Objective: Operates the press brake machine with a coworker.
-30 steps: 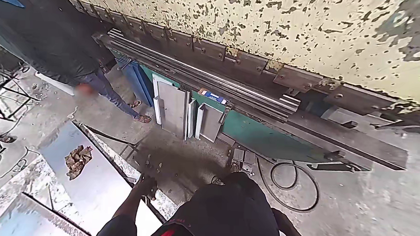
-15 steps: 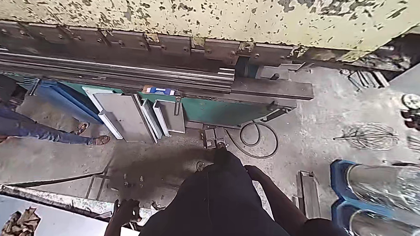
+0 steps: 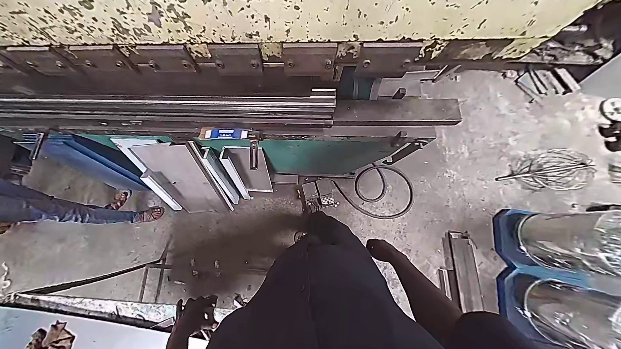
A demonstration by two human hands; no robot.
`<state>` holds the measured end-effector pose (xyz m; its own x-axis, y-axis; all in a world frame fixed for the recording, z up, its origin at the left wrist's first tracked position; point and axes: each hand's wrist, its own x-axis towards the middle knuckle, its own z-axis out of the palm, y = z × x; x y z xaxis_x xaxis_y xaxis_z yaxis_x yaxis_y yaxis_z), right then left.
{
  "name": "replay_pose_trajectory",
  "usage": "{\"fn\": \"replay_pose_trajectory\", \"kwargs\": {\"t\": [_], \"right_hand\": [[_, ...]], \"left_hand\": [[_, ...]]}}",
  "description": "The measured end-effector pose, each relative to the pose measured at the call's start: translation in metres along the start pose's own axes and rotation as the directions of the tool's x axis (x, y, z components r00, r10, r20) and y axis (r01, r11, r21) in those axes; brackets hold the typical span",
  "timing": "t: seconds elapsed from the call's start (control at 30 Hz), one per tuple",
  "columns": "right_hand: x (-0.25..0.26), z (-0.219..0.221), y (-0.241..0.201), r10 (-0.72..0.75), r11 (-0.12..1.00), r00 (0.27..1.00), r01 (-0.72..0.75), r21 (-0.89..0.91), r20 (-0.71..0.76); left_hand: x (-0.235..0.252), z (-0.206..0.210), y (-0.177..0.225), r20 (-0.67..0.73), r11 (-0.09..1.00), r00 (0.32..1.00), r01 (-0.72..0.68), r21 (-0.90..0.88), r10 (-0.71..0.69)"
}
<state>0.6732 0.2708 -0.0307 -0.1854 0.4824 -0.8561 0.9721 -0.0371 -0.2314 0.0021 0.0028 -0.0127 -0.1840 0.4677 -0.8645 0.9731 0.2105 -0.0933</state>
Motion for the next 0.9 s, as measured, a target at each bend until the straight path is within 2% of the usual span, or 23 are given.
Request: {"fn": "replay_pose_trajectory", "kwargs": {"t": [0.17, 0.3, 0.6, 0.9], "right_hand": [[0.004, -0.003, -0.005, -0.028, 0.999, 1.000, 0.028, 0.025, -0.004], [0.004, -0.003, -0.008, -0.032, 0.999, 0.999, 0.033, 0.040, -0.006], [-0.003, 0.009, 0.008, 0.013, 0.998, 1.000, -0.014, 0.062, 0.018], [-0.001, 0.012, 0.031, -0.026, 0.994, 1.000, 0.027, 0.103, -0.004]], "left_hand": [[0.006, 0.006, -0.004, 0.028, 0.999, 1.000, -0.007, 0.048, 0.006], [0.017, 0.020, -0.015, -0.013, 0.998, 1.000, -0.026, 0.051, 0.027], [0.011, 0.011, -0.008, 0.008, 0.999, 1.000, 0.012, 0.049, -0.013], [-0.011, -0.022, 0.016, 0.098, 0.990, 0.992, 0.065, 0.121, -0.077]]}}
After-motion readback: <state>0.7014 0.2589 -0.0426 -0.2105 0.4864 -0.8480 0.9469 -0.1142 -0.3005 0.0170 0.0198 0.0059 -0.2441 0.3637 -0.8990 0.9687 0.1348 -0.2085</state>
